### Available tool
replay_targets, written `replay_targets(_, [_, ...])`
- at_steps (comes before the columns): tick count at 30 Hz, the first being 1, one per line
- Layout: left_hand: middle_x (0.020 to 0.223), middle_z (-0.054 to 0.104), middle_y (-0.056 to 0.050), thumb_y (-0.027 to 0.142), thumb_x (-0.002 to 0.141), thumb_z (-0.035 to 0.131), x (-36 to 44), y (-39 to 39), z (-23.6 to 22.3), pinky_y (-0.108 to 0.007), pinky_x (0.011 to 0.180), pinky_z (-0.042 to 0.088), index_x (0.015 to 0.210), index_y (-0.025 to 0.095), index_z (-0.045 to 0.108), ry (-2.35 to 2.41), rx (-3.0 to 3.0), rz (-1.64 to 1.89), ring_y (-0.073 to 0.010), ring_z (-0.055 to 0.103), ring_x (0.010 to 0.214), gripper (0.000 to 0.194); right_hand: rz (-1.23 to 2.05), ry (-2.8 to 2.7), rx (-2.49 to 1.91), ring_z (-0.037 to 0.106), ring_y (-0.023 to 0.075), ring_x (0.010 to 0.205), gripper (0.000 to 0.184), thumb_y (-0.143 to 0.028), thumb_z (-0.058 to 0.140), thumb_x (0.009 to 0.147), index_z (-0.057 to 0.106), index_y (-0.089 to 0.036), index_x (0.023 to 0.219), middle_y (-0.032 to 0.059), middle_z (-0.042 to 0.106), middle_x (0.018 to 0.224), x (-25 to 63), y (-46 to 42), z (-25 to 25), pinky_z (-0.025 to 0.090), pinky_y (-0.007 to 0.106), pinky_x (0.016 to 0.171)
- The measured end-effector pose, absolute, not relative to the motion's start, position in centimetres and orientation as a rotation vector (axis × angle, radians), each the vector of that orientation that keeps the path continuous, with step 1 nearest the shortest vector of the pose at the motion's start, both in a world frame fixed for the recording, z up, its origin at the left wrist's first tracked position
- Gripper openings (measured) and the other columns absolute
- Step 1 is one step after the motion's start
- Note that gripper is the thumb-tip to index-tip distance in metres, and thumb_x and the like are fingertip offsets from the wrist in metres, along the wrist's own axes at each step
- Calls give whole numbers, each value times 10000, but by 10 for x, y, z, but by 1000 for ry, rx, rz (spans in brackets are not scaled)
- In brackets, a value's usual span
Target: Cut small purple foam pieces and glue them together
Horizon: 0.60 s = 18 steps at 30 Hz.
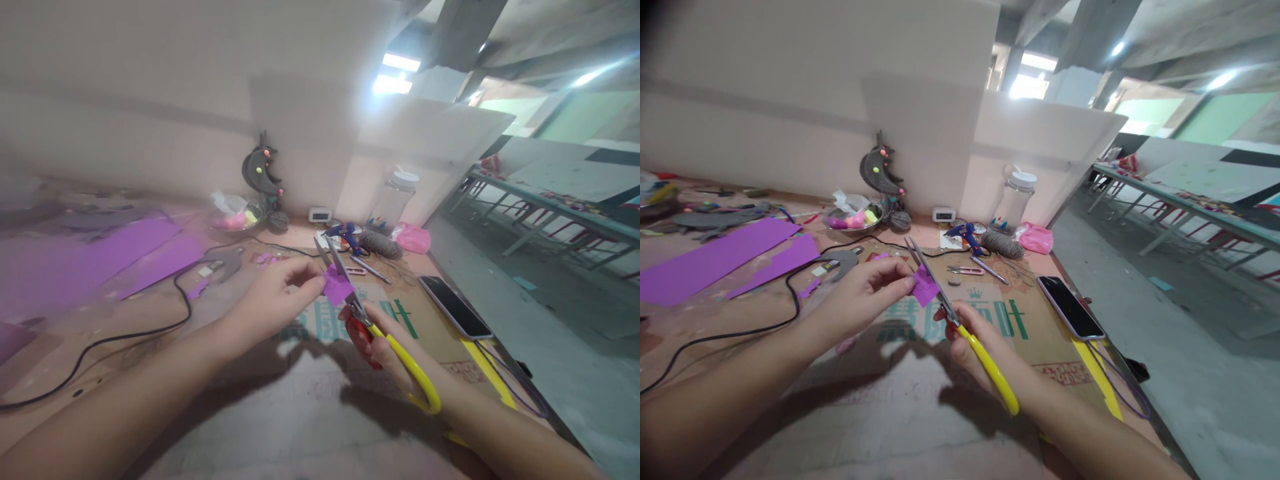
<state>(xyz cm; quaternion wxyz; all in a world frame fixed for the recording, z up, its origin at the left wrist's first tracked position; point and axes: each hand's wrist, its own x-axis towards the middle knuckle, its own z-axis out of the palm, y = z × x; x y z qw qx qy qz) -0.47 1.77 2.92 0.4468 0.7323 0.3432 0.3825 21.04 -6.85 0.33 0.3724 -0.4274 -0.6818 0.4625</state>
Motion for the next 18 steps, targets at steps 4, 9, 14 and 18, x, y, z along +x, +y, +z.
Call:
replay_targets(4, [738, 610, 29, 281, 885, 570, -5, 18, 29, -244, 620, 395, 772, 183, 611, 860, 1811, 957, -130, 543, 702, 155, 1158, -1780, -1120, 320, 123, 619, 672, -767, 452, 887, 531, -174, 1193, -15, 419, 752, 211, -70, 5, 303, 249, 543])
replay_targets(9, [744, 614, 25, 271, 890, 571, -6, 19, 30, -251, 641, 405, 770, 181, 611, 861, 1822, 965, -134, 548, 719, 155, 1143, -1785, -1129, 319, 119, 613, 676, -772, 445, 886, 530, -175, 1192, -6, 441, 764, 213, -69, 2, 292, 244, 526])
replay_targets(14, [753, 607, 32, 274, 903, 572, -10, 21, 30, -250, 643, 398, 781, 187, 602, 861, 1824, 987, -131, 548, 725, 153, 1135, -1815, -1155, 325, 123, 621, 651, -770, 435, 891, 534, -186, 1161, 0, 436, 781, 212, -70, 7, 295, 252, 524])
replay_targets(18, [751, 596, 35, 255, 898, 567, -10, 22, 31, -244, 633, 389, 776, 187, 585, 850, 1835, 1007, -128, 538, 722, 140, 1161, -1826, -1146, 342, 130, 636, 662, -780, 425, 887, 519, -184, 1160, -3, 431, 771, 212, -70, 3, 317, 256, 541])
